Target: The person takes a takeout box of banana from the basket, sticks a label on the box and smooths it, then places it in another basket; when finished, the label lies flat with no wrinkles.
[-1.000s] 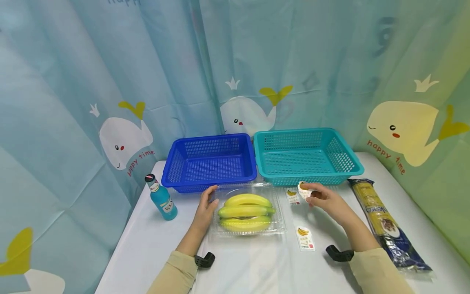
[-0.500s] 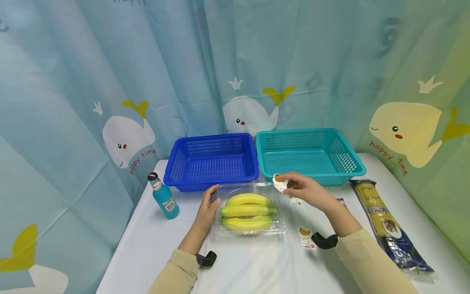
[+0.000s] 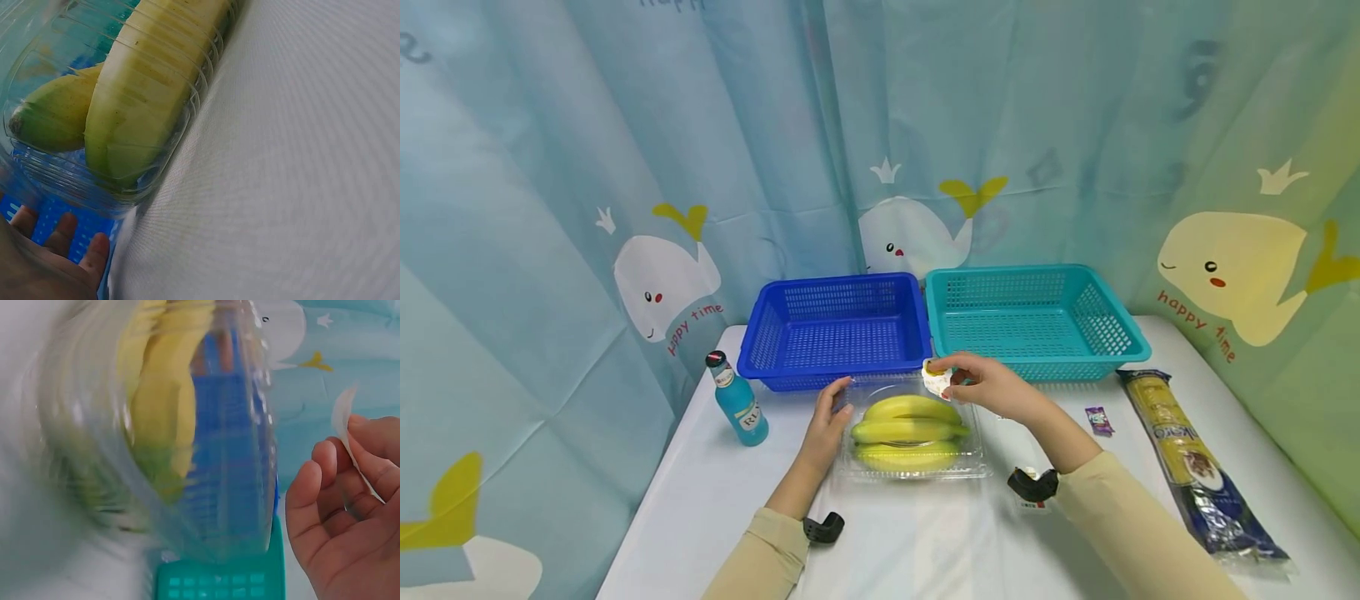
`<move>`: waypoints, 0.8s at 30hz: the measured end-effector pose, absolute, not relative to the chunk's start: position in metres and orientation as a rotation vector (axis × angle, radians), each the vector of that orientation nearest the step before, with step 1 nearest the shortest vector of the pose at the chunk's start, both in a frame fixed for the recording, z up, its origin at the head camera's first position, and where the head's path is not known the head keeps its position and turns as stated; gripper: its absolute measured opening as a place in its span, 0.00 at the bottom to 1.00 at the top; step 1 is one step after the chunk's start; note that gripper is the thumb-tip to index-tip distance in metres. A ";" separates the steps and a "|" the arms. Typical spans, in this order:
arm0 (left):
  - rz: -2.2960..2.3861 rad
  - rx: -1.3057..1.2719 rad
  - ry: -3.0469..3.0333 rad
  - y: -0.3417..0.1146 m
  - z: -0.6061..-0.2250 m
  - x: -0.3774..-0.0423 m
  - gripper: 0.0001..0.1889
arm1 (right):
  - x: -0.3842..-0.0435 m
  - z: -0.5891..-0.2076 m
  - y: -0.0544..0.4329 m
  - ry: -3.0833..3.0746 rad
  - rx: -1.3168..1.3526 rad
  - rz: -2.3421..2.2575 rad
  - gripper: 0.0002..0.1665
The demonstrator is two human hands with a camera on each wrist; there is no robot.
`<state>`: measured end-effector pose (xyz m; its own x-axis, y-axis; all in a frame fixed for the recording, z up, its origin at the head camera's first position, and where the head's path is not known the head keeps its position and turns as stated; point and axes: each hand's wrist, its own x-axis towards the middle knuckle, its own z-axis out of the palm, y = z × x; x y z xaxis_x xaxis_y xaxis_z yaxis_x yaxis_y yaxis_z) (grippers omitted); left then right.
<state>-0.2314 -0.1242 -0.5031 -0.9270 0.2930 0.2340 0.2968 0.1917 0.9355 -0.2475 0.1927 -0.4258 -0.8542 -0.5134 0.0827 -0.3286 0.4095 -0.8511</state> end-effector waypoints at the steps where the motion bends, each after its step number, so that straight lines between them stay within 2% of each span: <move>1: -1.900 -0.599 -2.424 -0.124 -0.503 -0.231 0.27 | -0.248 -0.426 0.190 2.475 -0.756 -1.411 0.26; 10: -1.914 -0.584 -2.420 -0.123 -0.501 -0.230 0.27 | -0.252 -0.425 0.167 2.540 -0.779 -1.270 0.28; 24: -1.906 -0.570 -2.443 -0.124 -0.500 -0.231 0.26 | -0.255 -0.425 0.149 2.566 -0.754 -1.180 0.23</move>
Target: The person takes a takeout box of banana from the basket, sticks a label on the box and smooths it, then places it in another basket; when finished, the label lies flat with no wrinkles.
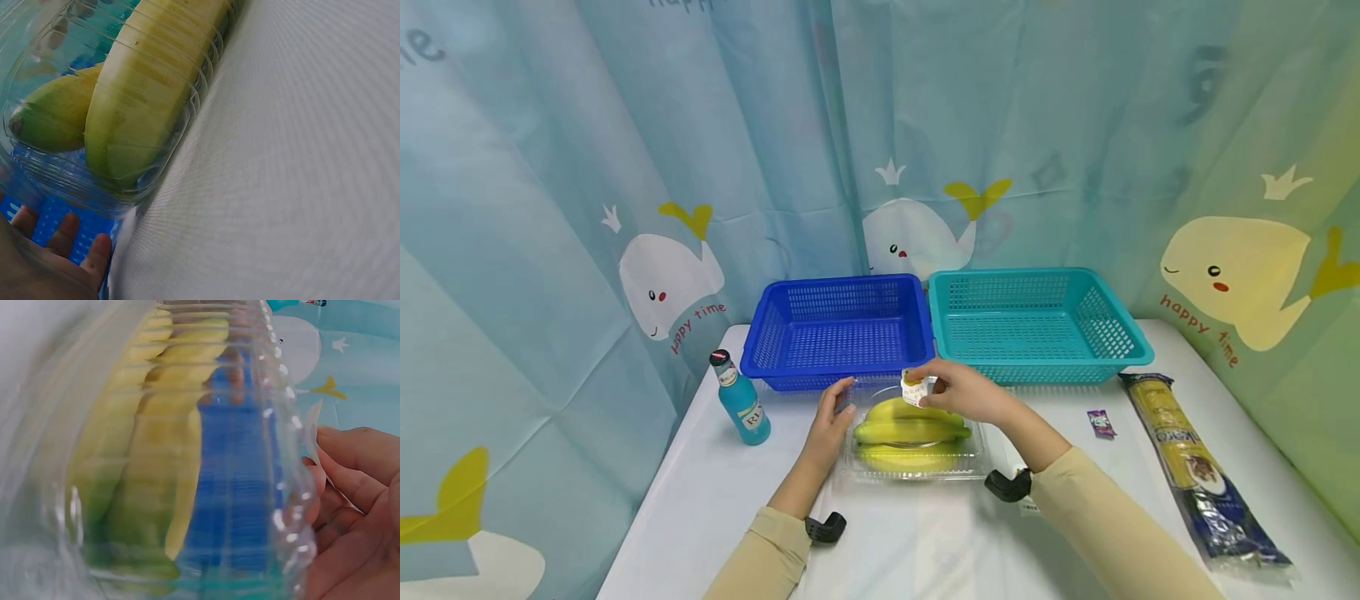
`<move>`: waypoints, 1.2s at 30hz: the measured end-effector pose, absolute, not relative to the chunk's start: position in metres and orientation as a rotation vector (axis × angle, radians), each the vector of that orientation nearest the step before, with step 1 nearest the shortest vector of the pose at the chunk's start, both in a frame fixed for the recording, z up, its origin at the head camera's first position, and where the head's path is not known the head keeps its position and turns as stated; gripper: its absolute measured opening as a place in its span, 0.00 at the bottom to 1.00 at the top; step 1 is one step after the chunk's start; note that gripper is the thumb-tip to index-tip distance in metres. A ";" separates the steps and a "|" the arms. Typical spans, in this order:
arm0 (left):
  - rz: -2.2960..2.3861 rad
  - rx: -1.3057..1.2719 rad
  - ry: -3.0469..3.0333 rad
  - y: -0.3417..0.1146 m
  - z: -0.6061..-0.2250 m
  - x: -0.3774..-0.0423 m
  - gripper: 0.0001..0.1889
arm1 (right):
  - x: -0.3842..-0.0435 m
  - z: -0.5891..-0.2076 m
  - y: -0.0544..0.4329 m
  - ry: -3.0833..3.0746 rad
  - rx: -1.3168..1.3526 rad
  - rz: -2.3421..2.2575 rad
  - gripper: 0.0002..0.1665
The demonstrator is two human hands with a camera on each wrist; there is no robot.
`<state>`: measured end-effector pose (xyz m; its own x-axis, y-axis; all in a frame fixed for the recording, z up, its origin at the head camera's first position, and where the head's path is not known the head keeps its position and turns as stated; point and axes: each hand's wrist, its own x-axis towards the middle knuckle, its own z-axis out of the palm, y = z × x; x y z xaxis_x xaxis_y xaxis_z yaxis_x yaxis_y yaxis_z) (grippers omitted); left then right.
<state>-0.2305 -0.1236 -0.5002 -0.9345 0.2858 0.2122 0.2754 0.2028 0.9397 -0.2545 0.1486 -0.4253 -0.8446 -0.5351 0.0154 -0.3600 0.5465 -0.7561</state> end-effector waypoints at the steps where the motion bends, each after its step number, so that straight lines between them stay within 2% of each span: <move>1: 1.896 0.569 2.432 -0.123 -0.500 -0.230 0.26 | -0.254 -0.426 0.148 2.562 -0.752 -1.176 0.23; 25: 1.887 0.571 2.448 -0.123 -0.499 -0.230 0.26 | -0.246 -0.436 0.145 2.594 -0.769 -1.066 0.23; 36: 1.876 0.556 2.460 -0.122 -0.499 -0.229 0.26 | -0.243 -0.442 0.139 2.725 -0.866 -0.928 0.20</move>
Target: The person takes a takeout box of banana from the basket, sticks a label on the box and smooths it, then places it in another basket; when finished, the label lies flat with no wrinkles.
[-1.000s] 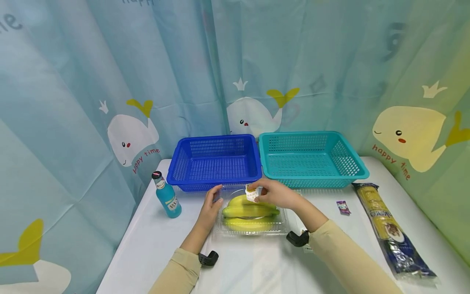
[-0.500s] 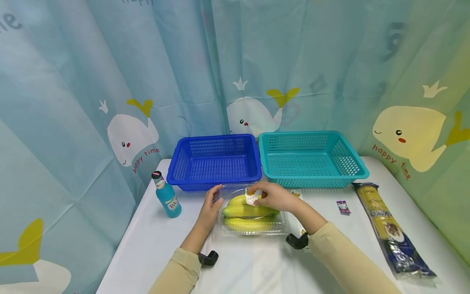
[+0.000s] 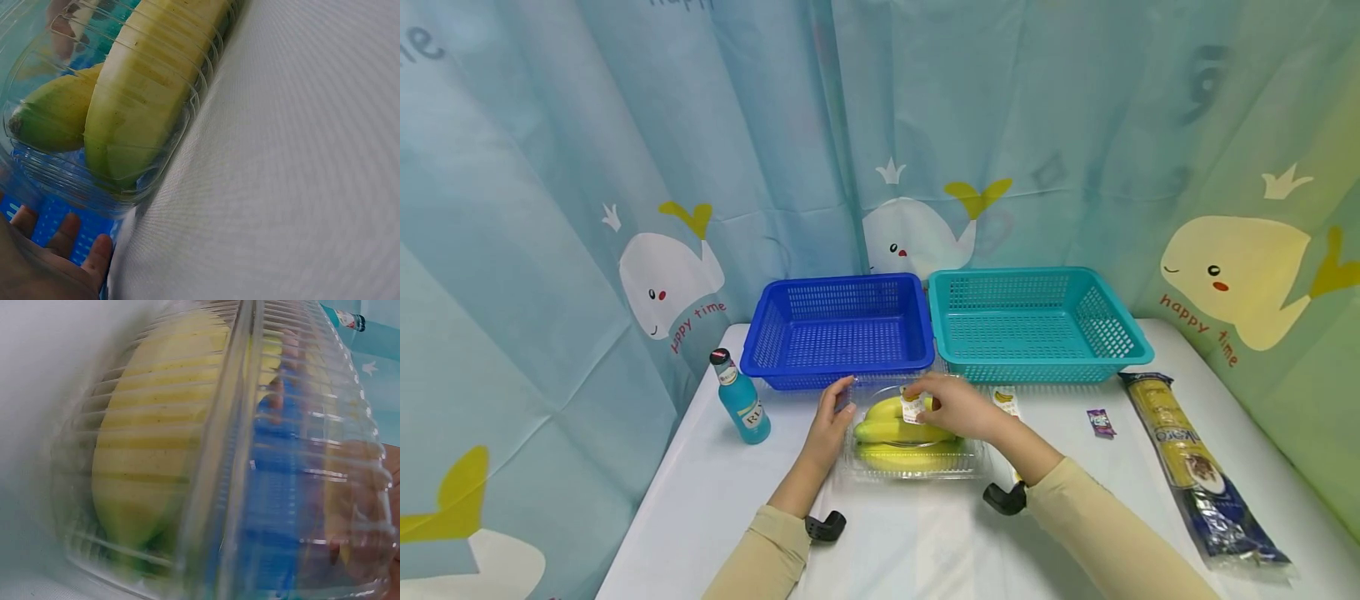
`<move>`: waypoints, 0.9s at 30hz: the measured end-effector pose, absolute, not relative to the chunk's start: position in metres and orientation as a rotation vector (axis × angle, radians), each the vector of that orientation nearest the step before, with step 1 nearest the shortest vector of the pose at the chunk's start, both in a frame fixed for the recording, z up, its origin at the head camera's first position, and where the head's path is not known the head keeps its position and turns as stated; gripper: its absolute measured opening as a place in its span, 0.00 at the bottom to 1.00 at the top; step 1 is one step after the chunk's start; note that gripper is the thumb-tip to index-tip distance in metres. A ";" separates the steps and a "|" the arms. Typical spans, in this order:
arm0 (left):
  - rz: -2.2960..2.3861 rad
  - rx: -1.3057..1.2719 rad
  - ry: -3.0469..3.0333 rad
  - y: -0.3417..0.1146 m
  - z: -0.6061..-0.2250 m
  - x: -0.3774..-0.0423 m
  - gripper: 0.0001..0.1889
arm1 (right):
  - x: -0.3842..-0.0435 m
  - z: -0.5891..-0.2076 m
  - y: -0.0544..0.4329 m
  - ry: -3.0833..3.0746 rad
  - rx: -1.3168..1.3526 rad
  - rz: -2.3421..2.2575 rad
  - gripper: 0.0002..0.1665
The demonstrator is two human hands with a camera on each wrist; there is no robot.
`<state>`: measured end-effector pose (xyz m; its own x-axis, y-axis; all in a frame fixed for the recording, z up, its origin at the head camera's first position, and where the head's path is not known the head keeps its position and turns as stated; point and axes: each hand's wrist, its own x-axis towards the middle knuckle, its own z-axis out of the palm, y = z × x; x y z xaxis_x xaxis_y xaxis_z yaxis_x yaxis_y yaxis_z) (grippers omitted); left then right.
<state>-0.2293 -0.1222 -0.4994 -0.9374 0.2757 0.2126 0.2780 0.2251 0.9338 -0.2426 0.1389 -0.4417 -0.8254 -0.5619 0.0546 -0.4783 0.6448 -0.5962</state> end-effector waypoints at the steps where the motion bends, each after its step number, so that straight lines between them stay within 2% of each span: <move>1: -1.875 -0.555 -2.458 -0.122 -0.499 -0.229 0.26 | -0.242 -0.442 0.138 2.737 -0.876 -0.915 0.20; 15: -1.868 -0.562 -2.471 -0.123 -0.500 -0.230 0.26 | -0.243 -0.442 0.137 2.773 -0.831 -0.851 0.21; 27: -1.875 -0.554 -2.455 -0.123 -0.502 -0.231 0.27 | -0.246 -0.440 0.140 2.777 -0.691 -0.905 0.17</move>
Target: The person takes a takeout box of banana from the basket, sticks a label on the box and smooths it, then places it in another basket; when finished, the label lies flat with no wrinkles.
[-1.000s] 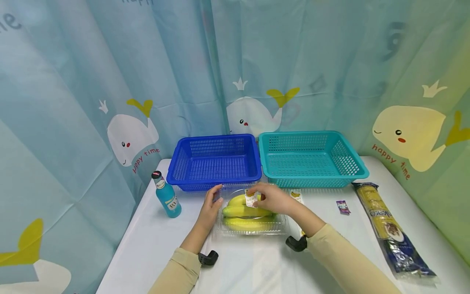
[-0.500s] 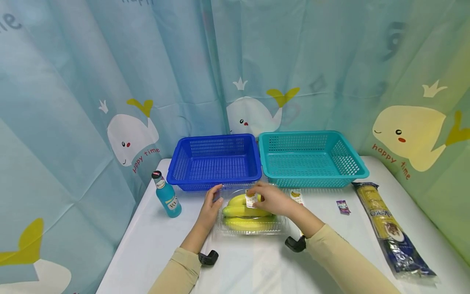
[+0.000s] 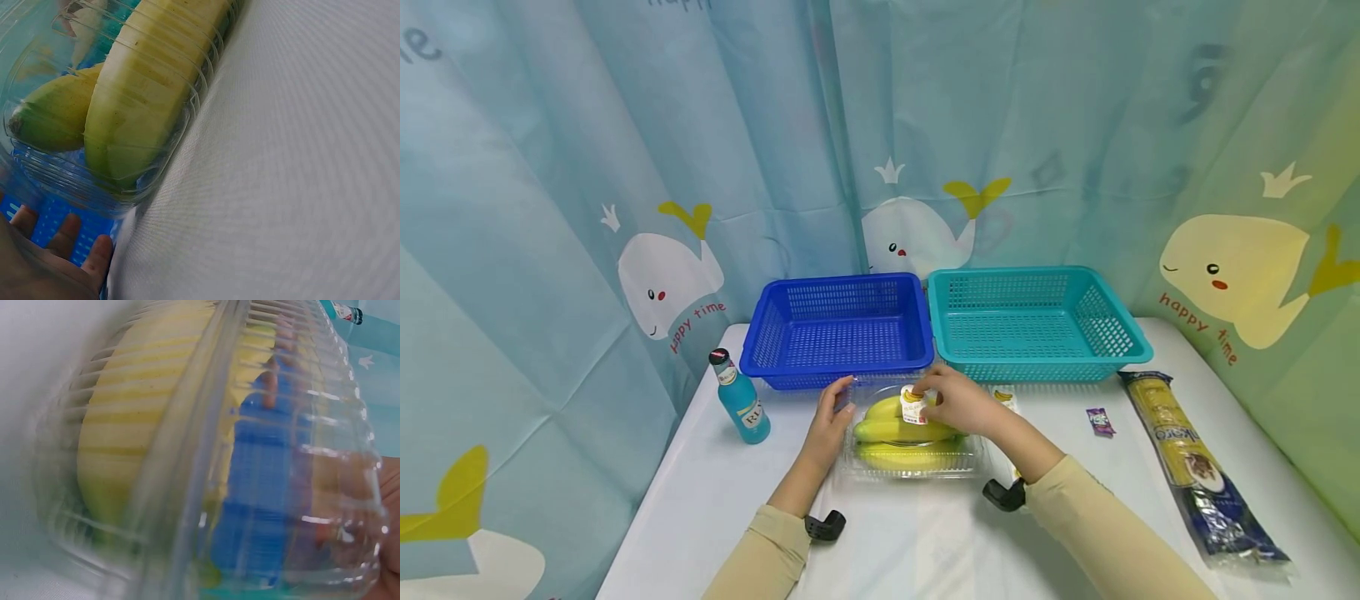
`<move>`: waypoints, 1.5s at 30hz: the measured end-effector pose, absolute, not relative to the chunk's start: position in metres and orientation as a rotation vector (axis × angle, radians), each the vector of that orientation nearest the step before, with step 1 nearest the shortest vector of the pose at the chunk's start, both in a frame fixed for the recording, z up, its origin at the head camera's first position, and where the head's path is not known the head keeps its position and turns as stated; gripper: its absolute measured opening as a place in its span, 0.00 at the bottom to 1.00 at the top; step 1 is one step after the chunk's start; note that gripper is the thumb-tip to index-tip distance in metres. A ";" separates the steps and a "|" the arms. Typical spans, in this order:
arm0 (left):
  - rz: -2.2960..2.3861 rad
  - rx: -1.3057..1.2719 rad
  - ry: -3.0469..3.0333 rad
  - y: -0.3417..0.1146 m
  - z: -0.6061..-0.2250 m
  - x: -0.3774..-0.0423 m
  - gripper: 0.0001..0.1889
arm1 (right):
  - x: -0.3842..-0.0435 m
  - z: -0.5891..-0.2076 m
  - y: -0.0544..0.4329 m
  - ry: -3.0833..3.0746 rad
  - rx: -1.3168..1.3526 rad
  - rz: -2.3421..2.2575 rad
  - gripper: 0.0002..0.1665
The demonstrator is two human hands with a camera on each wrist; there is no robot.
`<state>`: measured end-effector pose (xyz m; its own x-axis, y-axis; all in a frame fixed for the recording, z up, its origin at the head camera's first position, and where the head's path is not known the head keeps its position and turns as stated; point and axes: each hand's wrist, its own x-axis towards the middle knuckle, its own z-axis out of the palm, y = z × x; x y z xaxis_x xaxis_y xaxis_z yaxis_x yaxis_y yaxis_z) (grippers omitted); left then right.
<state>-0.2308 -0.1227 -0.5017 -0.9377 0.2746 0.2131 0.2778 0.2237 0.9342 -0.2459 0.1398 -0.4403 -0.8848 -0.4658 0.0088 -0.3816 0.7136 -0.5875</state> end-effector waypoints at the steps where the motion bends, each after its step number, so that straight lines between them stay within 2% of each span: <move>1: -1.874 -0.553 -2.455 -0.123 -0.501 -0.230 0.27 | -0.246 -0.440 0.140 2.777 -0.685 -0.908 0.16; 12: -1.879 -0.555 -2.460 -0.122 -0.499 -0.228 0.27 | -0.246 -0.442 0.136 2.792 -0.716 -0.848 0.25; 25: -1.901 -0.556 -2.456 -0.122 -0.500 -0.229 0.27 | -0.238 -0.444 0.119 2.964 -0.579 -0.713 0.29; 31: -1.909 -0.560 -2.455 -0.123 -0.500 -0.230 0.27 | -0.237 -0.443 0.119 2.960 -0.596 -0.734 0.30; 36: -1.909 -0.561 -2.443 -0.122 -0.500 -0.229 0.27 | -0.237 -0.443 0.126 2.921 -0.652 -0.832 0.28; 42: -1.858 -0.544 -2.439 -0.121 -0.502 -0.230 0.26 | -0.233 -0.444 0.141 2.881 -0.599 -1.126 0.18; 45: -1.842 -0.516 -2.437 -0.121 -0.516 -0.238 0.26 | -0.229 -0.446 0.149 2.910 -0.558 -1.257 0.15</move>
